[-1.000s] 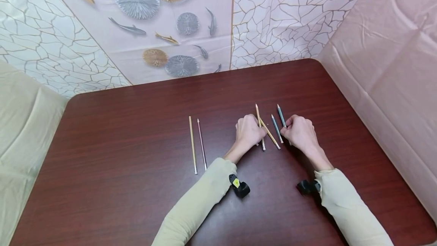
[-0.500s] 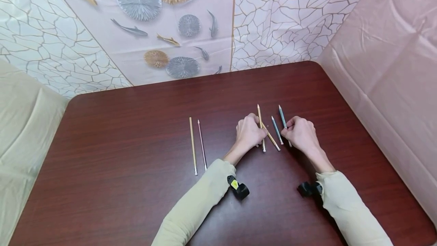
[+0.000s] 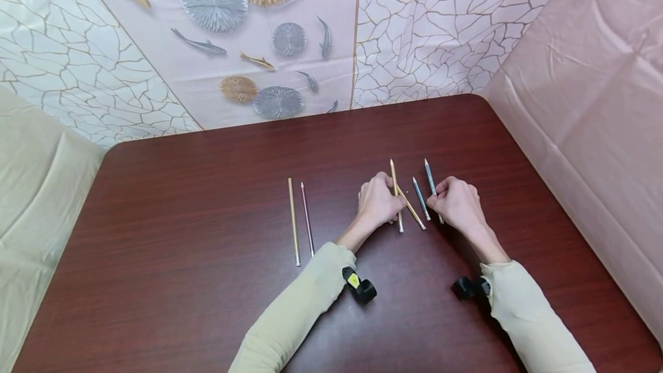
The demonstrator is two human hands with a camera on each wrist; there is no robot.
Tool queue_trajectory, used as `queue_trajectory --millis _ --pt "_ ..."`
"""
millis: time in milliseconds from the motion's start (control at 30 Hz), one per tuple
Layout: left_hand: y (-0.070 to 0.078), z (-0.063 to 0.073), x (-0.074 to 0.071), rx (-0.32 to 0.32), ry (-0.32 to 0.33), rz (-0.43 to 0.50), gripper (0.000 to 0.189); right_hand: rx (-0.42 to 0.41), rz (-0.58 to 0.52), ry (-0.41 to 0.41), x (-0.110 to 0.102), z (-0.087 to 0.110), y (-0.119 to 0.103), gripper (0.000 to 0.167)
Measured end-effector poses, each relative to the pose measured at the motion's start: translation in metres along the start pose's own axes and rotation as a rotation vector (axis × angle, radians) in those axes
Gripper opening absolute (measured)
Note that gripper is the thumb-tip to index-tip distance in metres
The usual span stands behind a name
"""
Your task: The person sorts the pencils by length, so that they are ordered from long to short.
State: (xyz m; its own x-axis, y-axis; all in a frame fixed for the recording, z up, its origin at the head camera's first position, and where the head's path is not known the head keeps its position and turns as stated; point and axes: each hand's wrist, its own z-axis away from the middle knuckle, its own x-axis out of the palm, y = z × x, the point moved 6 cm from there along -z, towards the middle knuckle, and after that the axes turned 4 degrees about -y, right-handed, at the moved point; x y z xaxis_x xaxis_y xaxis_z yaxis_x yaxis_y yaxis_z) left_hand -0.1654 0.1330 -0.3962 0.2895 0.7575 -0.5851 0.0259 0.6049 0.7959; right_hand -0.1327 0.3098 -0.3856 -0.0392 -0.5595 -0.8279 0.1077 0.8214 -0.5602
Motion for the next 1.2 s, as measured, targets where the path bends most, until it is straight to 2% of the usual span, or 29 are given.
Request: queue_trajectory --millis 300,567,833,1200 --pt "-0.002 0.0 -0.003 0.002 0.008 -0.005 0.032 0.008 -0.007 -0.015 0.0 0.0 0.0 0.022" --pt "-0.003 0.001 -0.006 -0.002 -0.003 -0.015 0.029 -0.045 -0.033 -0.013 -0.001 0.0 -0.003 0.031" --pt "-0.005 0.003 -0.01 -0.009 -0.007 -0.013 0.028 -0.071 -0.073 -0.033 -0.001 0.0 -0.004 0.031" --pt "-0.009 0.005 -0.014 -0.038 -0.025 0.003 0.025 -0.046 -0.175 -0.089 0.002 0.0 -0.006 0.028"
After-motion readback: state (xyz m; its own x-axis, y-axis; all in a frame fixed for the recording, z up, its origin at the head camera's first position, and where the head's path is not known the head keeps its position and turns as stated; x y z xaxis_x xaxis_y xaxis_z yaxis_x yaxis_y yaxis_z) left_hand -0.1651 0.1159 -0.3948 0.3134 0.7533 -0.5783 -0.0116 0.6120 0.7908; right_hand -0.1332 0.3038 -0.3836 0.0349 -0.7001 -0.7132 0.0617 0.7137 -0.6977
